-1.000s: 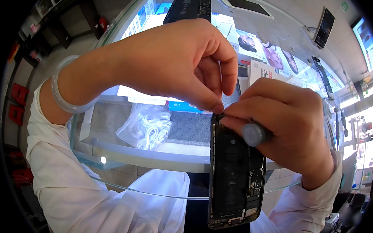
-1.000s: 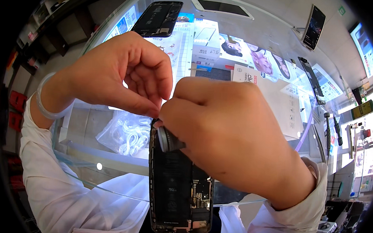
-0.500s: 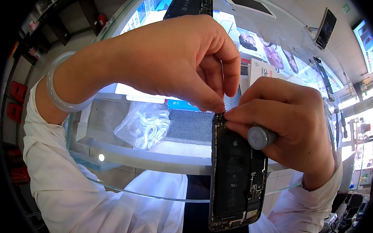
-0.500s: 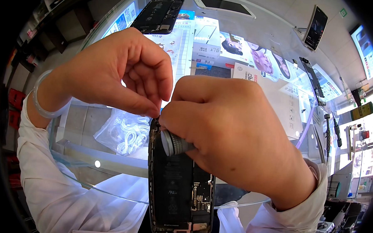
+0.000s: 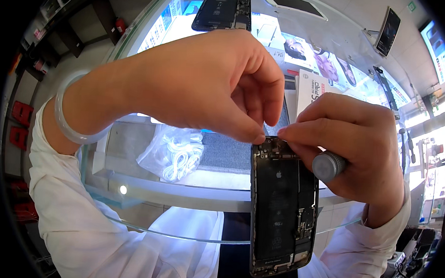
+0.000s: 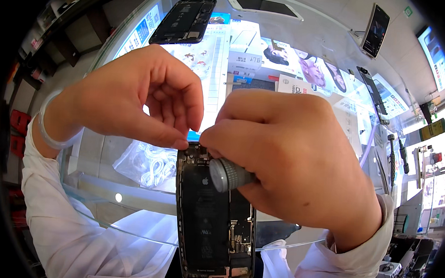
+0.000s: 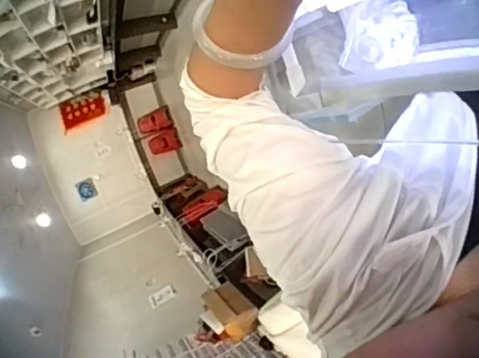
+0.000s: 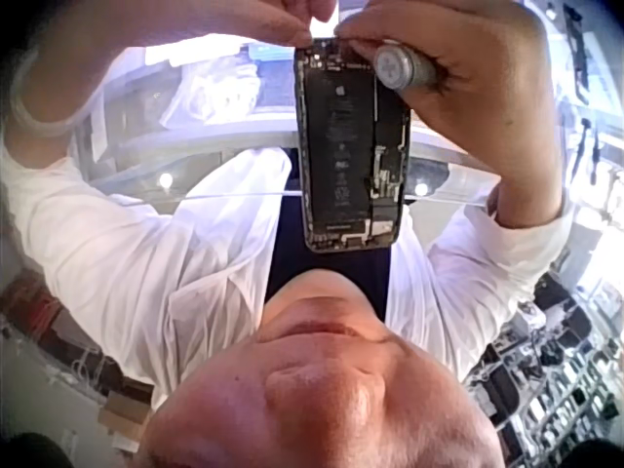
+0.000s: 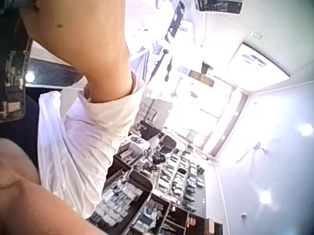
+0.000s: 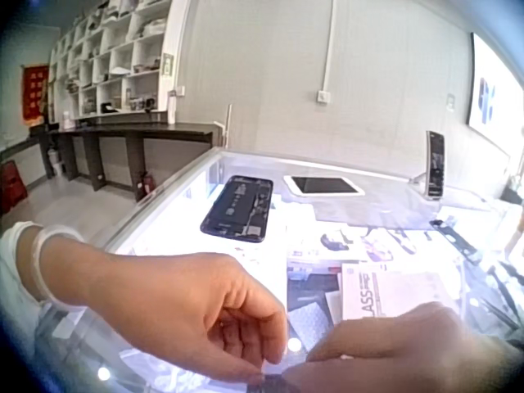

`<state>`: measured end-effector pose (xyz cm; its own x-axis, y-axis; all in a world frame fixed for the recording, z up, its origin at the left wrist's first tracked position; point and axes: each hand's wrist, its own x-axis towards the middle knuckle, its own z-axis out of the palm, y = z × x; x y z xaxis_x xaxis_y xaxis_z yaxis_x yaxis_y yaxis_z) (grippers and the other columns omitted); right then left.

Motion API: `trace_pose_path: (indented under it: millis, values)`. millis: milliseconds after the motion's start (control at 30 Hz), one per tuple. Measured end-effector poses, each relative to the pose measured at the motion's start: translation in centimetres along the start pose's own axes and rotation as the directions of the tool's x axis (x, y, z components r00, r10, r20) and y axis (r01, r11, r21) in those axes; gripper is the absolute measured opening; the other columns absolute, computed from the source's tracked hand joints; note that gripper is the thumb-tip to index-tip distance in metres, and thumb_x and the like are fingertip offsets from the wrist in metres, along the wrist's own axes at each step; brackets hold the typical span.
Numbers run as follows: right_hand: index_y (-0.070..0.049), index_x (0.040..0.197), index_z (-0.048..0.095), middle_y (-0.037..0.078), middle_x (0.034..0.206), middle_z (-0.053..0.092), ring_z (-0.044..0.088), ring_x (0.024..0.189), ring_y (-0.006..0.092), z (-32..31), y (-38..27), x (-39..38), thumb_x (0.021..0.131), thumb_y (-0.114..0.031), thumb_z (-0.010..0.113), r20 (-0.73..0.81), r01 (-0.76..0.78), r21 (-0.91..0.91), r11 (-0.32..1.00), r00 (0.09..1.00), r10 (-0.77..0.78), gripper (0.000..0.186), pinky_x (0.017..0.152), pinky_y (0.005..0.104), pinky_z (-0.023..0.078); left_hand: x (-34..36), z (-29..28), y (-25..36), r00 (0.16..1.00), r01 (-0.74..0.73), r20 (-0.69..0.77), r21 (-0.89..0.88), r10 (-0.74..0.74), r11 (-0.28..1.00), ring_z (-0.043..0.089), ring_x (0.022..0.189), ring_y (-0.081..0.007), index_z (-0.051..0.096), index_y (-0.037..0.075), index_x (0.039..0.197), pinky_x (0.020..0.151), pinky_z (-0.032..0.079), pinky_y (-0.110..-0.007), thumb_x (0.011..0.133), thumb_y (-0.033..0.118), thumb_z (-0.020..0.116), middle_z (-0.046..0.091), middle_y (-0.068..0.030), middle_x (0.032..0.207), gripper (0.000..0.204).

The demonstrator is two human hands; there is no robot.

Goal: The person unscrews and removes a internal component from the top of an open smartphone using a precision screwdriver.

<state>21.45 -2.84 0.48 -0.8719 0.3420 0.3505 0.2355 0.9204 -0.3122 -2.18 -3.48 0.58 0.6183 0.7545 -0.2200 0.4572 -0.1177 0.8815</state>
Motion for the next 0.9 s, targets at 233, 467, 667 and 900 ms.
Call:
trace_pose_path:
  millis: [233, 467, 667, 900]
  values:
    - [-0.006, 0.093, 0.076, 0.004, 0.073, 0.061, 0.063, 0.056, 0.0163, -0.1, 0.1, -0.6, 0.063, 0.000, 0.078, 0.031, 0.083, -0.014, 0.996, 0.996, -0.082, 0.031, 0.047, 0.0267, 0.045, -0.5, 0.0, -1.0, 0.865, -0.470, -0.036, 0.291, 0.500, 0.833, 0.060, 0.064, -0.0107, 0.074, 0.004, 0.088, 0.055, 0.046, -0.023, 0.074, -0.005, 0.071, 0.065, -0.0047, 0.080, 0.017]
    - [-0.009, 0.097, 0.077, 0.002, 0.073, 0.058, 0.062, 0.054, 0.0143, 0.2, -0.2, -1.0, 0.067, -0.009, 0.078, 0.074, 0.077, -0.047, 0.996, 0.995, -0.074, 0.031, 0.044, 0.0265, 0.044, -0.6, -0.4, -1.5, 0.748, -0.617, 0.167, 0.531, 0.642, 0.581, 0.060, 0.064, -0.0155, 0.075, 0.006, 0.091, 0.053, 0.047, -0.026, 0.069, -0.004, 0.069, 0.061, -0.0060, 0.087, 0.025]
    - [-0.008, 0.097, 0.076, 0.002, 0.072, 0.058, 0.062, 0.052, 0.0139, -0.1, -0.4, -0.8, 0.071, -0.016, 0.076, 0.088, 0.104, -0.107, 0.989, 0.992, -0.095, 0.027, 0.042, 0.0266, 0.045, -0.2, -0.8, -1.6, 0.692, -0.654, 0.171, 0.558, 0.701, 0.511, 0.060, 0.062, -0.0166, 0.073, 0.004, 0.086, 0.050, 0.047, -0.026, 0.070, -0.004, 0.070, 0.063, -0.0079, 0.086, 0.018]
    - [-0.007, 0.096, 0.076, 0.003, 0.072, 0.059, 0.062, 0.052, 0.0138, -0.2, -0.4, -0.7, 0.071, -0.016, 0.075, 0.094, 0.092, -0.128, 0.988, 0.992, -0.080, 0.026, 0.042, 0.0259, 0.047, -0.5, -1.0, -1.2, 0.710, -0.564, 0.055, 0.642, 0.702, 0.520, 0.060, 0.064, -0.0161, 0.071, 0.002, 0.081, 0.049, 0.045, -0.024, 0.066, -0.007, 0.073, 0.063, -0.0071, 0.084, 0.018]
